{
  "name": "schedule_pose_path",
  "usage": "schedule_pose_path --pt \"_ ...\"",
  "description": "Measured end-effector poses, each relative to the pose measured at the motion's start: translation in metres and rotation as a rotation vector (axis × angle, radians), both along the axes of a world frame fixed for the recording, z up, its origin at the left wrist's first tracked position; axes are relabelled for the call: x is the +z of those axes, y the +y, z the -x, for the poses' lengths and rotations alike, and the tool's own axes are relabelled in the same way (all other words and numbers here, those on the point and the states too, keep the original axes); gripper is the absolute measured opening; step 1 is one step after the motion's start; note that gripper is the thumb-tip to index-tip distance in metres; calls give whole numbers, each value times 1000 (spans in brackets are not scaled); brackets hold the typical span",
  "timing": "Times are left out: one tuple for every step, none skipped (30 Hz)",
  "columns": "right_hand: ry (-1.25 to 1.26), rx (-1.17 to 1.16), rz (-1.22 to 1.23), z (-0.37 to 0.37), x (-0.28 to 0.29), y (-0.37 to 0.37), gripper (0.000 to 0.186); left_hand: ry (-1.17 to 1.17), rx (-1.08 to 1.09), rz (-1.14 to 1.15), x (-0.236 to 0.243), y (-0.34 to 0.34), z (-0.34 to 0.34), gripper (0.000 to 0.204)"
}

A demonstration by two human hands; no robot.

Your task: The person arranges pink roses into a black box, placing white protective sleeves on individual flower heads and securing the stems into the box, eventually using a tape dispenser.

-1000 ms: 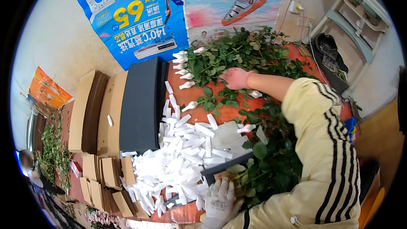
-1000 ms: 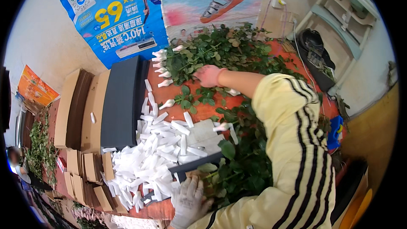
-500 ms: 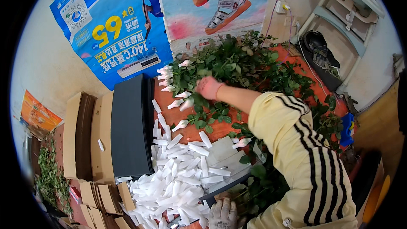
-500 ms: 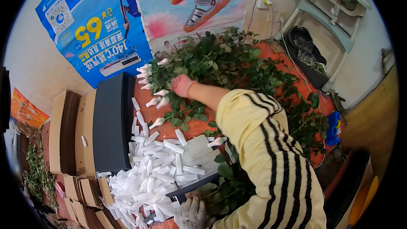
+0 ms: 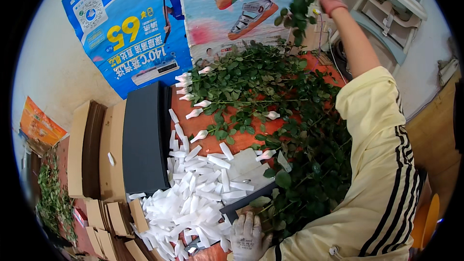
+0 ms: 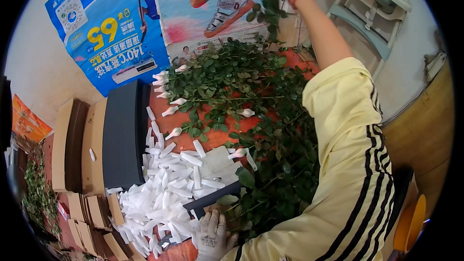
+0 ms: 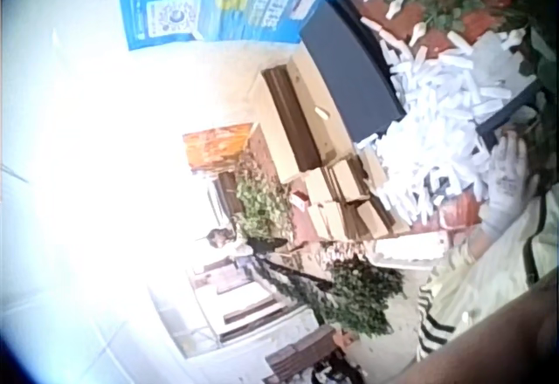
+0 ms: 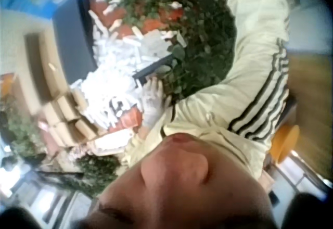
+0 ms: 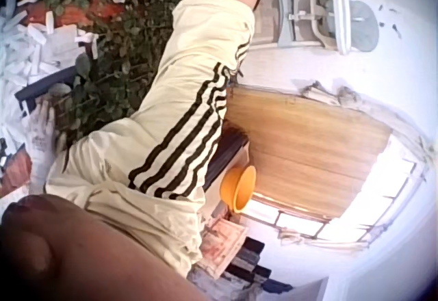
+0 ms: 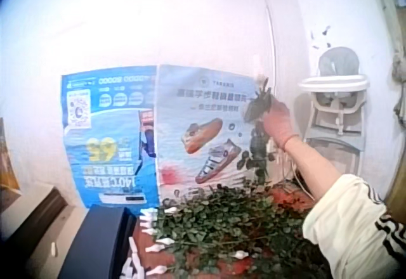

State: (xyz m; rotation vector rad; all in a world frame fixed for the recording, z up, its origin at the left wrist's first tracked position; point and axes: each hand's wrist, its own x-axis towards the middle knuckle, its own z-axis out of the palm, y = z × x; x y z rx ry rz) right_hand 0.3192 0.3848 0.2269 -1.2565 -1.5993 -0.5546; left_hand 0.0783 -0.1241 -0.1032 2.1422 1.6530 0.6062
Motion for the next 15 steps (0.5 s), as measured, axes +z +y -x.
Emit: schedule_pose_path --pt "-61 -61 0 -6 5 -2 61 -6 6 2 2 -1 0 74" --pt "-168 -36 4 -10 3 -4 55 -13 13 0 3 -2 0 74" --pt "-276 -13 6 -11 -6 -5 49 -20 20 -2 3 -2 -1 74" --pt "-372 20 -2 -8 -22 -8 43 -28 21 -22 3 -2 -1 74" --pt "-530 43 5 0 -46 -11 42 -35 20 -39 3 -2 -1 74" --pt "-676 129 -63 13 -77 -16 41 -42 19 -56 3 -2 -2 74" --pt "-973 -105 -51 26 -114 -26 40 -48 8 -43 2 -2 -2 74" --pt "-959 65 186 41 -144 -31 43 -51 6 -31 1 -2 -1 74" --pt "-1099 99 216 53 -178 -41 44 -52 11 -20 -1 -2 -1 74" --pt "-1119 198 416 66 -205 -48 43 -41 16 0 -2 -2 0 74" --pt "-1230 218 736 82 -226 -46 43 -29 23 21 -3 -3 0 74" --pt "-1345 232 1079 101 -244 -40 44 -18 30 41 -4 -2 0 74" --pt "-1311 325 1141 119 -257 -30 45 -11 20 36 -5 -2 1 72" --pt "-1263 425 1187 137 -272 -20 46 -12 30 18 -7 -2 1 71" --pt "-1060 440 1192 156 -286 -6 53 -22 36 10 -9 -1 1 70"
